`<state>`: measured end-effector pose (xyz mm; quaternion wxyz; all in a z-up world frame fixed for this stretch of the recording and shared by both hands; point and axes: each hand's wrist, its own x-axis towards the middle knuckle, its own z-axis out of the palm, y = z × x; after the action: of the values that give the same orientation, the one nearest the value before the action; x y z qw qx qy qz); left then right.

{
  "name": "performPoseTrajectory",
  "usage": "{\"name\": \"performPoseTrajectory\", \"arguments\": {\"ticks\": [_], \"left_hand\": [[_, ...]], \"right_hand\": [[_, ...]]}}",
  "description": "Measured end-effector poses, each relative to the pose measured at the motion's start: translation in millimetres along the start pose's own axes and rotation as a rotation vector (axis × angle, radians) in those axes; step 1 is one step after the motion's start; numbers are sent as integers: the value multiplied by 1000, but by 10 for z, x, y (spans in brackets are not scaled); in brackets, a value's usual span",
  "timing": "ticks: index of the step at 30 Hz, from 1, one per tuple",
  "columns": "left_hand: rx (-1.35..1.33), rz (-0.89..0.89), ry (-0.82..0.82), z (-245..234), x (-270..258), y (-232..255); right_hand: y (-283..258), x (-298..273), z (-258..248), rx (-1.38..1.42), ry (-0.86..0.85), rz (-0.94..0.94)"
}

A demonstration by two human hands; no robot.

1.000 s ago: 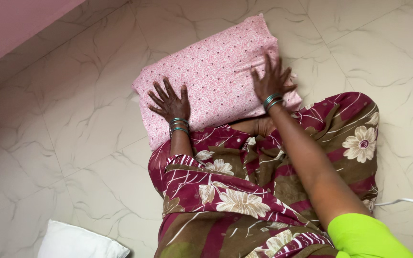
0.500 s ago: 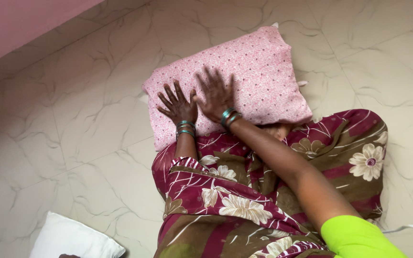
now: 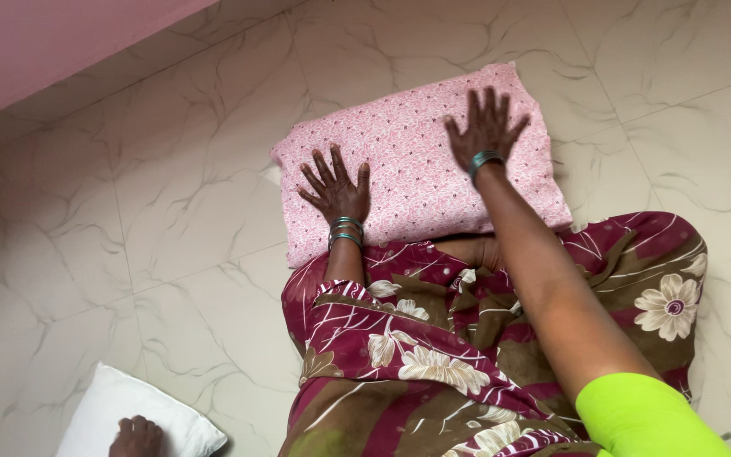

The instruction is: The person sits on a tiled floor and inserts a white pillow into a pink patterned pillowcase, then smooths and adjusts the case. Next, they unfold a blue-and-white patterned pillowcase and begin inserting a second white pillow into it.

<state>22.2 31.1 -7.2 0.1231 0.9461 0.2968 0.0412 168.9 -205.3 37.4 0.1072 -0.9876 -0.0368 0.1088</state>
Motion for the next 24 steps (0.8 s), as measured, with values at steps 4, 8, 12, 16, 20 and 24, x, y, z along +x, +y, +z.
{"name": "performPoseTrajectory", "arguments": {"ticks": [4, 8, 12, 16, 20, 24], "left_hand": [[-1, 0, 3, 40, -19, -12], [29, -3, 33, 77, 39, -18], [-13, -19, 35, 118, 33, -43], [-4, -18, 23, 65, 50, -29], [-11, -18, 15, 28, 4, -54], [-25, -14, 6, 48, 19, -51]], "right_hand": [[457, -146, -38, 120, -26, 162], [731, -274, -61, 145, -10, 215], [640, -464, 0, 200, 147, 139], [-50, -959, 301, 64, 365, -285], [-590, -1303, 612, -78, -43, -489], [-220, -1095, 601, -140, 49, -421]]}}
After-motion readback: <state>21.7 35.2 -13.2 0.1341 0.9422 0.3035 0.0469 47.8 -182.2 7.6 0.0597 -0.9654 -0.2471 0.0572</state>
